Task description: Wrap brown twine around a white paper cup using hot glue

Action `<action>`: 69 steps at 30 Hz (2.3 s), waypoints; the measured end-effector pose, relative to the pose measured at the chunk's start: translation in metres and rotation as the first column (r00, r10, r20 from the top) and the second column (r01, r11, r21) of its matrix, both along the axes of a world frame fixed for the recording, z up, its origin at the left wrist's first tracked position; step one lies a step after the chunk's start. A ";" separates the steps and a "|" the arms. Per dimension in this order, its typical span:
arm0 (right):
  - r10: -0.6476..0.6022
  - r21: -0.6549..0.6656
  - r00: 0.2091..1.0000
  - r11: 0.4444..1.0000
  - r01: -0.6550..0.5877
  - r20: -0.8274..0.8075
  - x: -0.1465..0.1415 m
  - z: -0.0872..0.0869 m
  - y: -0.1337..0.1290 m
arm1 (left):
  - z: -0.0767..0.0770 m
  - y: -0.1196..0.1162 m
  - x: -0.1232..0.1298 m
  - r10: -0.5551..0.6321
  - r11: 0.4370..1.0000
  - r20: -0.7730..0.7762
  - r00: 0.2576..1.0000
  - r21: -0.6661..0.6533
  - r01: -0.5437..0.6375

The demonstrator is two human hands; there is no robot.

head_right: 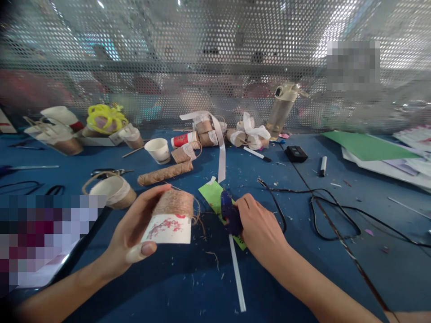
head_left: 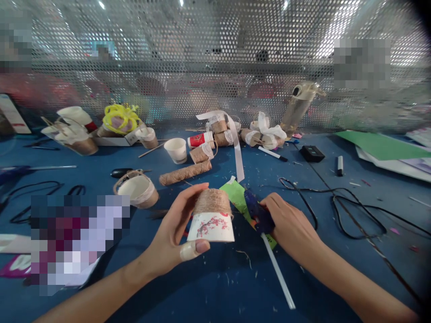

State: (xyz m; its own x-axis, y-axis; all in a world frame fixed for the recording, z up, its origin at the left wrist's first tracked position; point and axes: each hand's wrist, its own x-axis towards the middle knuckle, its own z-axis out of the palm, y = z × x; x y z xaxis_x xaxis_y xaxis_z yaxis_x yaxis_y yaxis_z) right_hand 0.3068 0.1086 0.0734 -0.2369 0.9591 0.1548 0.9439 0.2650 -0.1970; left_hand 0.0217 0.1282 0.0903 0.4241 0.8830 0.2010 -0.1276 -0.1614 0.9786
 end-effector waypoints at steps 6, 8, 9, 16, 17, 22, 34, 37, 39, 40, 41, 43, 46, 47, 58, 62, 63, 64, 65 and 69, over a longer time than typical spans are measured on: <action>-0.032 0.018 0.993 0.999 0.034 -0.115 0.003 0.001 0.002 | -0.002 0.002 -0.002 -0.058 0.996 0.011 0.998 0.061 0.057; -0.025 0.047 0.985 0.998 0.033 -0.170 0.002 0.003 0.002 | 0.000 0.004 0.000 -0.068 0.995 0.017 0.998 0.080 0.066; -0.015 0.062 0.981 0.998 0.028 -0.196 0.002 0.004 0.001 | 0.002 0.004 0.002 -0.067 0.995 0.024 0.997 0.080 0.064; 0.161 0.169 0.938 0.979 -0.112 -0.307 0.001 0.008 -0.002 | 0.006 0.009 0.009 -0.031 0.991 0.133 0.991 -0.127 0.048; 0.182 0.178 0.932 0.975 -0.131 -0.313 0.001 0.008 -0.002 | 0.005 0.009 0.009 -0.019 0.990 0.137 0.990 -0.133 0.037; 0.193 0.219 0.921 0.968 -0.123 -0.337 -0.002 0.008 -0.002 | 0.002 0.011 0.007 0.008 0.993 0.137 0.991 -0.120 0.008; 0.189 0.110 0.455 0.975 -0.196 -0.870 -0.007 0.020 -0.018 | -0.006 0.009 -0.001 -0.012 0.989 0.016 1.000 0.148 0.009; 0.224 0.134 0.413 0.963 -0.235 -0.883 -0.008 0.018 -0.018 | -0.004 0.011 -0.003 0.012 0.975 0.018 1.000 0.222 -0.015; 0.234 0.140 0.421 0.960 -0.242 -0.876 -0.008 0.016 -0.018 | -0.004 0.012 -0.005 0.007 0.966 0.013 1.000 0.258 -0.010; 0.236 0.141 0.428 0.960 -0.242 -0.872 -0.008 0.016 -0.018 | -0.003 0.013 -0.005 0.004 0.960 0.009 1.000 0.281 -0.006; 0.236 0.140 0.435 0.960 -0.240 -0.869 -0.008 0.016 -0.018 | -0.003 0.013 -0.006 0.002 0.952 0.004 1.000 0.306 -0.003; 0.239 0.147 0.438 0.961 -0.235 -0.866 -0.008 0.017 -0.018 | -0.002 0.014 -0.007 -0.009 0.937 -0.006 1.000 0.348 0.010; 0.254 0.164 0.448 0.959 -0.229 -0.857 -0.009 0.021 -0.019 | -0.001 0.014 -0.007 -0.024 0.921 -0.028 0.999 0.387 0.033; 0.258 0.166 0.458 0.959 -0.231 -0.851 -0.010 0.022 -0.020 | -0.001 0.014 -0.007 -0.027 0.916 -0.033 0.999 0.399 0.038; 0.269 0.161 0.562 0.959 -0.235 -0.782 -0.007 0.026 -0.022 | 0.002 0.018 -0.009 -0.020 0.842 -0.115 0.993 0.533 0.079; 0.259 0.160 0.604 0.964 -0.212 -0.754 -0.005 0.024 -0.022 | 0.002 0.018 -0.011 0.007 0.822 -0.132 0.991 0.564 0.070; 0.256 0.159 0.611 0.965 -0.210 -0.749 -0.004 0.024 -0.022 | 0.002 0.017 -0.012 0.013 0.823 -0.129 0.992 0.565 0.063; 0.257 0.162 0.616 0.965 -0.206 -0.745 -0.004 0.023 -0.022 | 0.002 0.017 -0.012 0.021 0.825 -0.127 0.992 0.562 0.055; 0.257 0.164 0.621 0.965 -0.204 -0.741 -0.004 0.023 -0.022 | 0.002 0.017 -0.011 0.029 0.829 -0.126 0.992 0.557 0.046; 0.254 0.161 0.641 0.966 -0.201 -0.724 -0.005 0.024 -0.024 | 0.001 0.017 -0.011 0.066 0.829 -0.141 0.988 0.559 0.024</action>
